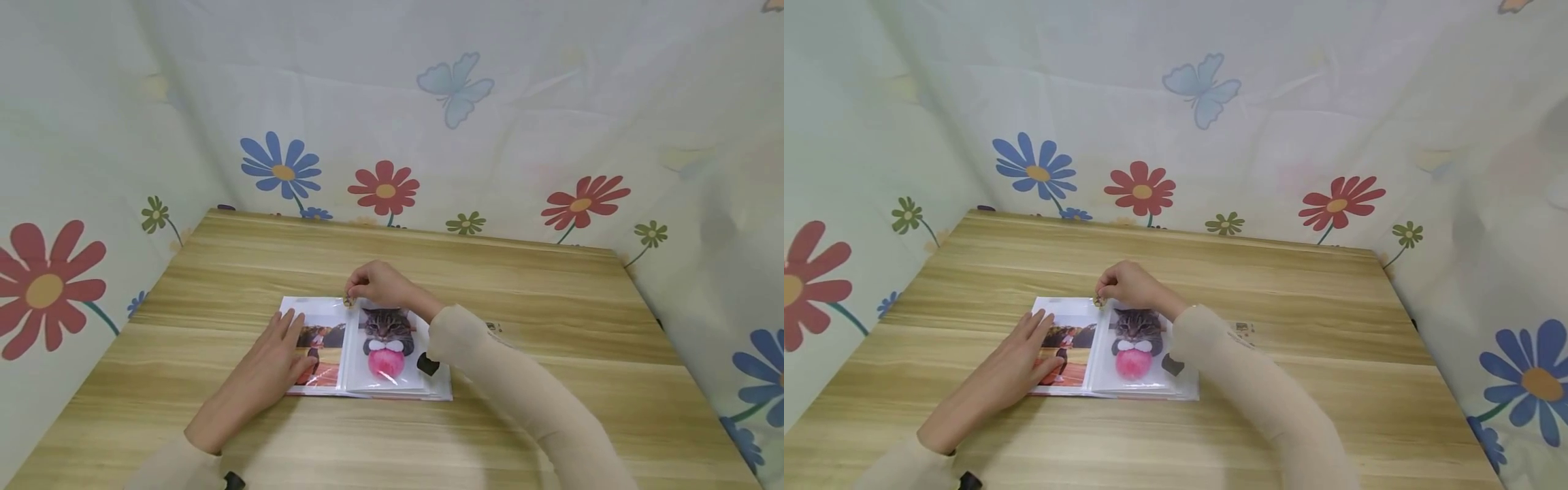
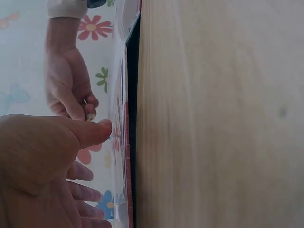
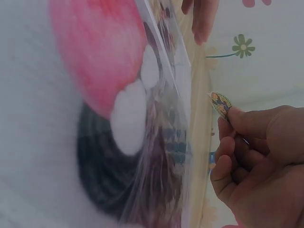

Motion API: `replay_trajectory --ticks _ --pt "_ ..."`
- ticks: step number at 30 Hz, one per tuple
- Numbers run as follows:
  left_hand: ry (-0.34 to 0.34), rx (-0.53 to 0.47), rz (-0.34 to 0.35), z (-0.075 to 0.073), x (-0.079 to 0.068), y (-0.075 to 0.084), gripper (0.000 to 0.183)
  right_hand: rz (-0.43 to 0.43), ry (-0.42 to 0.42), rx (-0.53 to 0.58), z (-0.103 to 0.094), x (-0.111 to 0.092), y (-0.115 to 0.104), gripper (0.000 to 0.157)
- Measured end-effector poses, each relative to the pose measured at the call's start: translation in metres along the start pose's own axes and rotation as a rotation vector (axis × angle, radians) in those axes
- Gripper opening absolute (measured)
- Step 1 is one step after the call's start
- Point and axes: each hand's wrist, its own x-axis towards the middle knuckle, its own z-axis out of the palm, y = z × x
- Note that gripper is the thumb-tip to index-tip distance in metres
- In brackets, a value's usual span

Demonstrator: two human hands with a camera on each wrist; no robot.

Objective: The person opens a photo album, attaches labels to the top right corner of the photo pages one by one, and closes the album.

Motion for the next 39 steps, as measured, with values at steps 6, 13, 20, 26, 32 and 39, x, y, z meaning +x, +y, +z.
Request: replay_trajectory --ticks 6,13,20,26,32,39 --pt "-0.006 0.001 -0.004 0.001 0.001 0.000 0.071 0.014 -0.016 -0.002 0.006 0.008 0.001 0.015" --pt "-0.018 0.002 0.001 0.002 0.002 0.001 0.070 0.034 -0.019 -0.008 0.010 0.012 0.003 0.014" --pt "-0.036 -0.022 -0.007 0.003 0.002 0.001 0.068 0.026 -0.023 -0.050 0.017 0.016 0.010 0.013" --pt "-0.061 -0.013 -0.017 0.002 0.001 0.002 0.065 0.009 -0.018 -0.095 0.025 0.019 0.013 0.013" --pt "-0.118 0.020 -0.034 0.001 0.002 0.003 0.066 0.005 -0.003 -0.138 0.030 0.020 0.013 0.012" --pt "-0.141 0.037 -0.030 -0.001 0.002 0.004 0.065 0.028 0.052 -0.200 0.030 0.020 0.015 0.013"
